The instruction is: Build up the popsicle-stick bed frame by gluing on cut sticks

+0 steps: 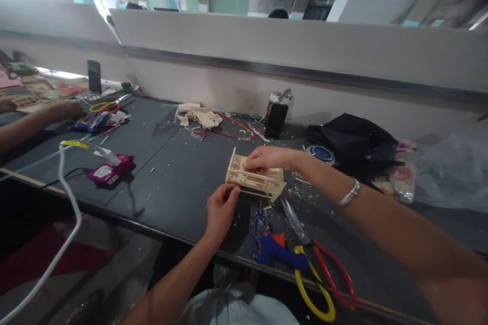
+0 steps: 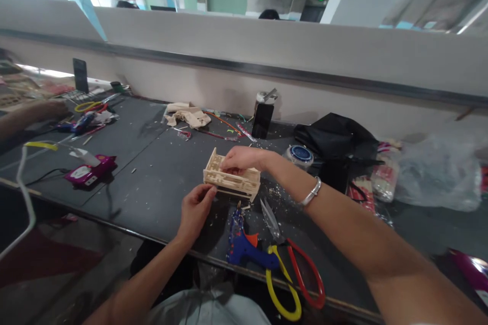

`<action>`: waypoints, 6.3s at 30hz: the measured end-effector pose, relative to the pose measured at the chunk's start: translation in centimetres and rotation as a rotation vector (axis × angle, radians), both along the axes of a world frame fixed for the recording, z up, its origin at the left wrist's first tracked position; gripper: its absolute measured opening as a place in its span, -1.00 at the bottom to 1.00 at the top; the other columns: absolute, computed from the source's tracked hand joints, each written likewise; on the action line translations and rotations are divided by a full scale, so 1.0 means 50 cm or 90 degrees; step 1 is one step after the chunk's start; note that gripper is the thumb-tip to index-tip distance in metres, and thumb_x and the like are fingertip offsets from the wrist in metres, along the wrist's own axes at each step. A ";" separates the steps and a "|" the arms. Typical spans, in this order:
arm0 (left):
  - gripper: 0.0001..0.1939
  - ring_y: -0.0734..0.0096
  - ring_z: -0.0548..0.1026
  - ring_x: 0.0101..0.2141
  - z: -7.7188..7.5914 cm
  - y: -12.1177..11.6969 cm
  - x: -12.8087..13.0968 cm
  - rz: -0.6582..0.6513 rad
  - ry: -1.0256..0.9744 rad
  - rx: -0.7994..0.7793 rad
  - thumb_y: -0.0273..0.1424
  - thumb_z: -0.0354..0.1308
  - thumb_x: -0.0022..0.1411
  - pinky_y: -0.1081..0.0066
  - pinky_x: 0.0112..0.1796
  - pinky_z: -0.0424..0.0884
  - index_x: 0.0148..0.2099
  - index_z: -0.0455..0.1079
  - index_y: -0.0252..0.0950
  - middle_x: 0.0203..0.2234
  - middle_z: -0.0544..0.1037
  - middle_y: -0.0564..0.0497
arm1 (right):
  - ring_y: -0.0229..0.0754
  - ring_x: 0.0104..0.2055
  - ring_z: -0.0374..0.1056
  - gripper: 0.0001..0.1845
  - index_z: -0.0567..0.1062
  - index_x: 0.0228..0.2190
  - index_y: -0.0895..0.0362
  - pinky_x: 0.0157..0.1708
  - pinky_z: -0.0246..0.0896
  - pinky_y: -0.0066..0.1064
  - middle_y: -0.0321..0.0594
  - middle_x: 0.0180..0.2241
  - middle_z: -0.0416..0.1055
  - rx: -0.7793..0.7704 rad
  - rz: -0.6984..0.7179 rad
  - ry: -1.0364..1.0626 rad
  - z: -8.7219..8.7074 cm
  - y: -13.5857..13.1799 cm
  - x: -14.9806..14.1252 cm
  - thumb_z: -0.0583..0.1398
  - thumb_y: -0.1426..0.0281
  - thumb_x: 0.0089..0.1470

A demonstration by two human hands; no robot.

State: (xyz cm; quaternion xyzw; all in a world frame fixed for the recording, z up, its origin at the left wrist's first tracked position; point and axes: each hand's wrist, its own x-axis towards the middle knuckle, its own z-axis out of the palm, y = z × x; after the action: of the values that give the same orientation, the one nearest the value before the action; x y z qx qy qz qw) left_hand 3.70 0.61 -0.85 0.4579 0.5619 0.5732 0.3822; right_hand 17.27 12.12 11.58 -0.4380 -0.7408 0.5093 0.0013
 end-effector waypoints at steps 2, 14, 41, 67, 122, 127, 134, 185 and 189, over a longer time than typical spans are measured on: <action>-0.75 0.49 0.40 -0.46 0.001 0.000 0.001 0.000 -0.005 -0.007 -0.23 0.14 0.15 0.52 -0.40 0.31 -0.30 0.48 -0.32 -0.49 0.51 0.06 | -0.33 -0.58 0.27 -0.78 0.54 -0.61 0.16 -0.54 0.17 -0.51 -0.33 -0.64 0.42 -0.024 0.002 0.004 0.000 0.000 -0.006 0.19 0.32 -0.06; -0.68 0.52 0.32 -0.44 0.026 0.004 -0.053 0.102 0.100 0.106 -0.34 0.22 0.10 0.50 -0.36 0.31 -0.07 0.34 -0.24 -0.39 0.38 0.09 | -0.26 -0.31 0.38 -0.63 0.52 -0.20 0.17 -0.33 0.24 -0.47 -0.22 -0.32 0.51 0.206 -0.064 0.087 0.046 -0.044 0.022 0.19 0.18 0.03; -0.27 0.19 0.28 -0.13 0.156 0.111 -0.097 -0.418 0.618 0.269 -0.44 0.20 0.04 0.20 -0.06 0.09 0.26 0.09 -0.13 -0.16 0.53 0.03 | -0.20 -0.41 0.38 -0.78 0.52 -0.23 0.12 -0.34 0.24 -0.39 -0.27 -0.44 0.49 0.391 -0.308 0.032 -0.147 -0.311 -0.028 0.14 0.37 0.08; -0.51 0.11 0.41 -0.15 0.148 0.134 -0.040 -0.382 0.730 0.219 -0.50 0.12 0.00 0.20 -0.11 0.14 0.05 0.36 -0.27 -0.32 0.57 -0.07 | -0.18 -0.39 0.43 -0.78 0.52 -0.24 0.11 -0.34 0.26 -0.40 -0.25 -0.44 0.53 0.402 -0.371 0.053 -0.156 -0.271 0.014 0.13 0.38 0.07; -0.63 0.49 0.27 -0.55 0.019 -0.117 -0.024 -0.147 0.425 0.107 -0.32 -0.12 0.34 0.48 -0.47 0.16 -0.54 0.13 -0.27 -0.64 0.24 0.13 | 0.08 -0.08 0.28 -0.48 0.35 0.05 0.14 -0.09 0.18 -0.10 -0.04 -0.09 0.42 0.612 -0.231 -0.235 -0.175 -0.412 0.114 0.22 0.31 0.03; -0.58 0.49 0.24 -0.56 0.010 -0.116 -0.034 -0.129 0.436 0.074 -0.26 -0.14 0.34 0.47 -0.49 0.12 -0.57 0.06 -0.26 -0.67 0.20 0.14 | 0.08 -0.12 0.30 -0.48 0.35 0.06 0.17 -0.13 0.18 -0.06 -0.04 -0.16 0.43 0.537 -0.191 -0.310 -0.189 -0.402 0.092 0.18 0.41 0.03; -0.76 0.37 0.36 -0.38 0.008 -0.087 -0.029 -0.169 0.464 0.107 -0.33 -0.07 0.33 0.39 -0.33 0.26 -0.36 0.31 -0.29 -0.48 0.41 0.03 | -0.08 -0.13 0.32 -0.60 0.37 -0.02 0.12 -0.08 0.21 -0.22 -0.15 -0.18 0.43 0.560 -0.213 -0.096 -0.163 -0.414 0.127 0.14 0.45 0.07; -0.69 0.47 0.30 -0.49 0.009 -0.086 0.040 -0.218 0.445 0.185 -0.38 -0.04 0.32 0.46 -0.41 0.20 -0.50 0.22 -0.28 -0.60 0.29 0.09 | 0.32 -0.08 0.31 -0.24 0.29 0.00 0.50 -0.14 0.16 0.01 0.41 -0.17 0.39 0.619 -0.682 -0.482 -0.168 -0.143 0.422 0.13 0.06 0.03; -0.68 0.46 0.31 -0.49 0.005 -0.085 0.040 -0.205 0.444 0.192 -0.37 -0.04 0.31 0.45 -0.41 0.22 -0.51 0.23 -0.28 -0.61 0.30 0.08 | 0.31 -0.06 0.31 -0.26 0.30 0.01 0.49 -0.12 0.15 0.00 0.40 -0.15 0.38 0.649 -0.651 -0.523 -0.153 -0.133 0.407 0.16 0.10 0.03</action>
State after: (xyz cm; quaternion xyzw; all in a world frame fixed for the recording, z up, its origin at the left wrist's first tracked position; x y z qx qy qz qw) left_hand 5.70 -3.64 -0.60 0.7576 0.4886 0.3923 0.1826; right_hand 37.65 5.45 3.94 -0.8174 -0.5316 -0.1531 0.1604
